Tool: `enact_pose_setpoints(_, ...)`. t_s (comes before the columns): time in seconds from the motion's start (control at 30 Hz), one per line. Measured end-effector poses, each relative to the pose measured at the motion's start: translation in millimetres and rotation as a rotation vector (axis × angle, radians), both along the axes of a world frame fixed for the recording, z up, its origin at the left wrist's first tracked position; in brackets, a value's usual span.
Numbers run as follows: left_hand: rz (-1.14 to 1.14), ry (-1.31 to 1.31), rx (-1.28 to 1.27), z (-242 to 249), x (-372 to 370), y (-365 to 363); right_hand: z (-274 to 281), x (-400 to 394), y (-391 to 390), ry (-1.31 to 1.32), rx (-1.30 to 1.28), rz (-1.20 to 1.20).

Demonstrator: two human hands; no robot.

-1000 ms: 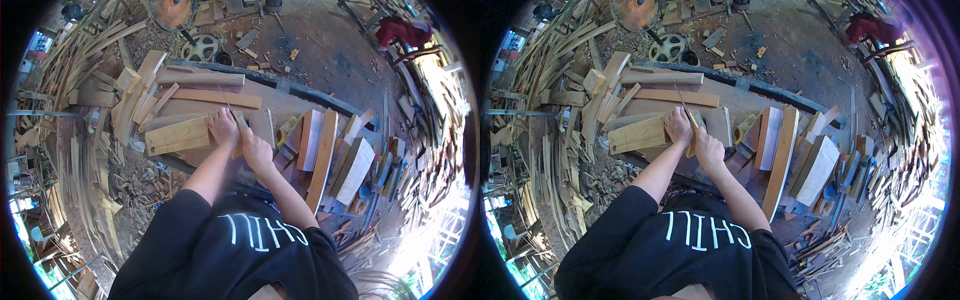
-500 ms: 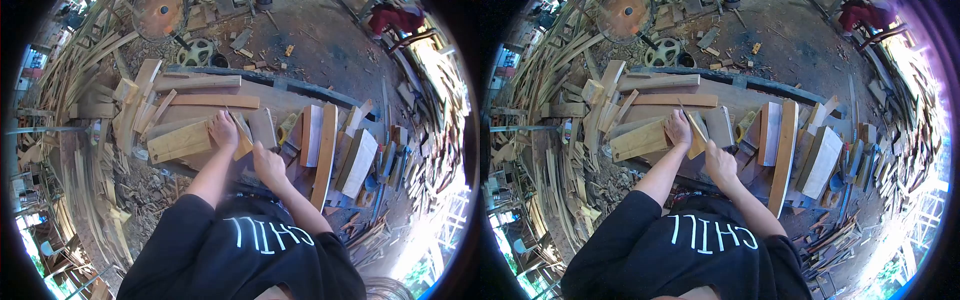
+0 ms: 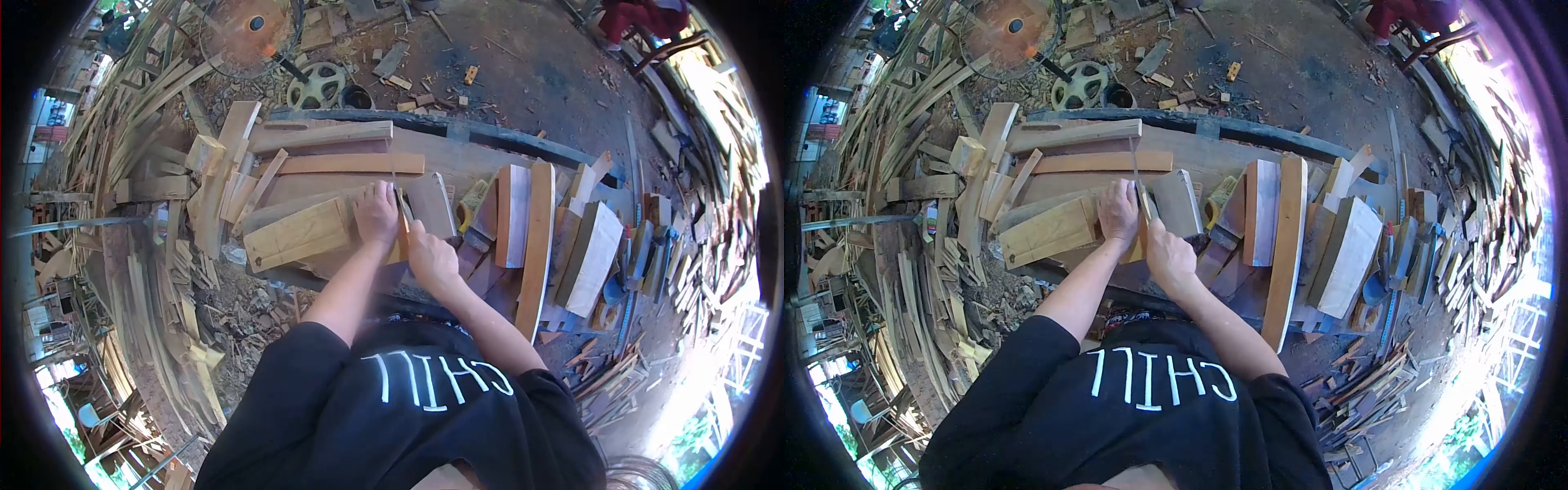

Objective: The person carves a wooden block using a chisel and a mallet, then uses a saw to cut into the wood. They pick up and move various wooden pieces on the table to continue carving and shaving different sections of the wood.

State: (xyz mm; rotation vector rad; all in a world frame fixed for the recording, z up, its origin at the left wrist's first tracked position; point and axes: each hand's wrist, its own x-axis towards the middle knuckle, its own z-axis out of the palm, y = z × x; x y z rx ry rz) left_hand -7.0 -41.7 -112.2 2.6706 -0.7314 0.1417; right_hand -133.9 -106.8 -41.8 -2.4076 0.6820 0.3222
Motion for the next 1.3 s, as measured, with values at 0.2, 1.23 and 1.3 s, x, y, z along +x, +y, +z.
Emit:
enact_pose_setpoints(0.2,0.148,-0.036,0.056,0,-2,-8,-1,-15,9,-0.108,-0.003,-0.09)
enact_pose_setpoints(1.23,0.166,0.054,0.054,1,3,-11,-20,-15,14,-0.077,-0.051,-0.138)
enact_pose_setpoints(1.3,0.249,0.053,0.028,-2,4,-14,-23,-12,10,-0.09,-0.054,-0.166)
